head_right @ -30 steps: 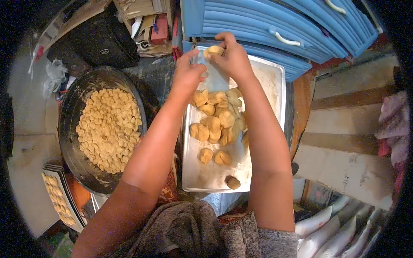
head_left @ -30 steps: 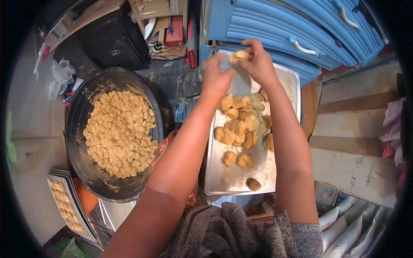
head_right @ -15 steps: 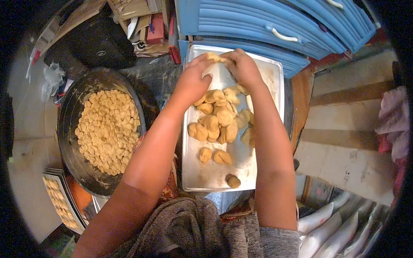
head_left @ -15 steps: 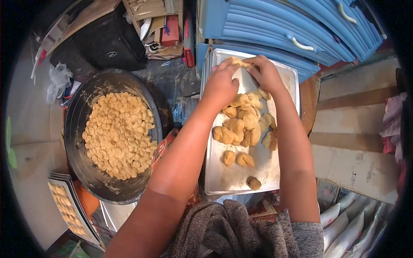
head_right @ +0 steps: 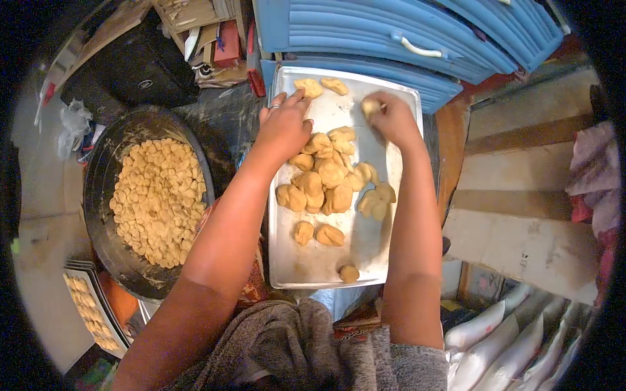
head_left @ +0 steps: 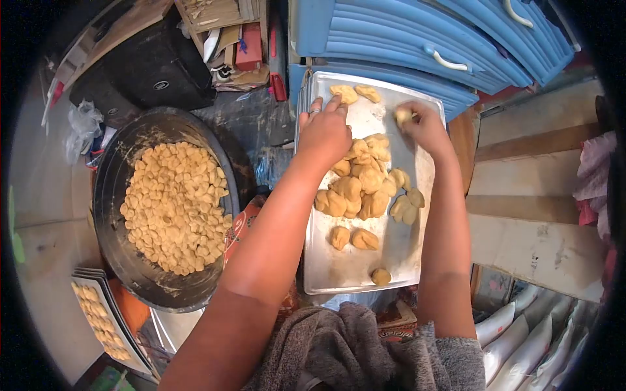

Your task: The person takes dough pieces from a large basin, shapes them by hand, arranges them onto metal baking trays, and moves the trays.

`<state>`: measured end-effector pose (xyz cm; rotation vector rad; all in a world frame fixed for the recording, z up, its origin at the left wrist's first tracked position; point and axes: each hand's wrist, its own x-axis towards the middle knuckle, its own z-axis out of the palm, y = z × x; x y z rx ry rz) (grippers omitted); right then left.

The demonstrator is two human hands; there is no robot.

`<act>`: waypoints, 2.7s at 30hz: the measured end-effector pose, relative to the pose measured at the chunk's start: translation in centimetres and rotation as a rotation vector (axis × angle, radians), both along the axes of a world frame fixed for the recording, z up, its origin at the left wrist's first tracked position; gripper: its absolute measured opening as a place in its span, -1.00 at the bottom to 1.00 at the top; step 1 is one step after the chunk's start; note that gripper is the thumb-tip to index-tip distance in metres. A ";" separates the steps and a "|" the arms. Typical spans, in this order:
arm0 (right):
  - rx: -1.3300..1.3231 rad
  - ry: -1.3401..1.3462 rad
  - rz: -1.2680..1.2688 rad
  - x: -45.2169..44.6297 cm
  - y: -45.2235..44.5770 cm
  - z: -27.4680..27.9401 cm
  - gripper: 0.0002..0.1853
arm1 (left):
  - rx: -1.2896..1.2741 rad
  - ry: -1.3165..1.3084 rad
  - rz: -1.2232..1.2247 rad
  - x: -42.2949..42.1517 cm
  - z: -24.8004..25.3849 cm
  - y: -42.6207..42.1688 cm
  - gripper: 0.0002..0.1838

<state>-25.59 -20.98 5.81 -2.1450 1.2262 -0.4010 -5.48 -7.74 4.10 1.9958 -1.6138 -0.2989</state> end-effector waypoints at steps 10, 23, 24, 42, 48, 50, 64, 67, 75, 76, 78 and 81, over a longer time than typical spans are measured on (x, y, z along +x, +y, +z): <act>-0.370 -0.059 -0.090 2.6 2.4 2.3 -0.62 | 0.055 0.139 0.021 1.3 2.0 -0.3 -0.64; 0.088 -0.041 -0.106 -2.0 1.3 -0.1 -0.67 | 0.098 0.339 -0.339 1.1 1.8 0.6 -0.68; 0.085 -0.042 -0.108 -1.7 1.8 0.3 -0.67 | 0.039 0.347 -0.305 1.0 1.7 0.6 -0.70; 0.513 -0.909 -0.106 3.5 7.7 2.9 -0.76 | -0.084 0.994 -0.323 -0.5 2.6 -0.1 -0.55; 0.369 -1.157 -0.386 1.5 3.6 0.9 -0.82 | 0.012 0.976 -0.320 -0.3 2.9 0.3 -0.70; 0.160 -1.141 -0.573 1.4 2.4 0.9 -0.82 | 0.094 0.843 -0.362 -0.2 2.5 0.2 -0.75; -0.375 0.013 -0.146 -1.1 -2.0 -2.3 -0.64 | -0.075 0.348 -0.116 1.3 0.8 0.1 -0.69; -0.472 0.084 -0.164 -0.7 -0.9 -1.1 -0.64 | -0.001 0.297 -0.134 1.3 0.6 0.1 -0.64; 0.085 0.059 0.179 1.3 6.8 1.5 -0.63 | 0.020 0.186 -0.119 0.6 -0.7 -0.5 -0.58; 0.027 0.053 0.106 0.7 6.3 1.3 -0.67 | 0.002 0.183 -0.107 0.6 -0.7 -0.5 -0.59; -0.044 -0.052 -0.093 -0.4 4.9 1.4 -0.77 | -0.022 0.180 -0.088 0.7 -0.4 -0.6 -0.59; -0.238 -0.110 -0.337 -2.4 0.9 0.8 -0.77 | -0.049 0.258 -0.100 0.8 0.4 -0.5 -0.60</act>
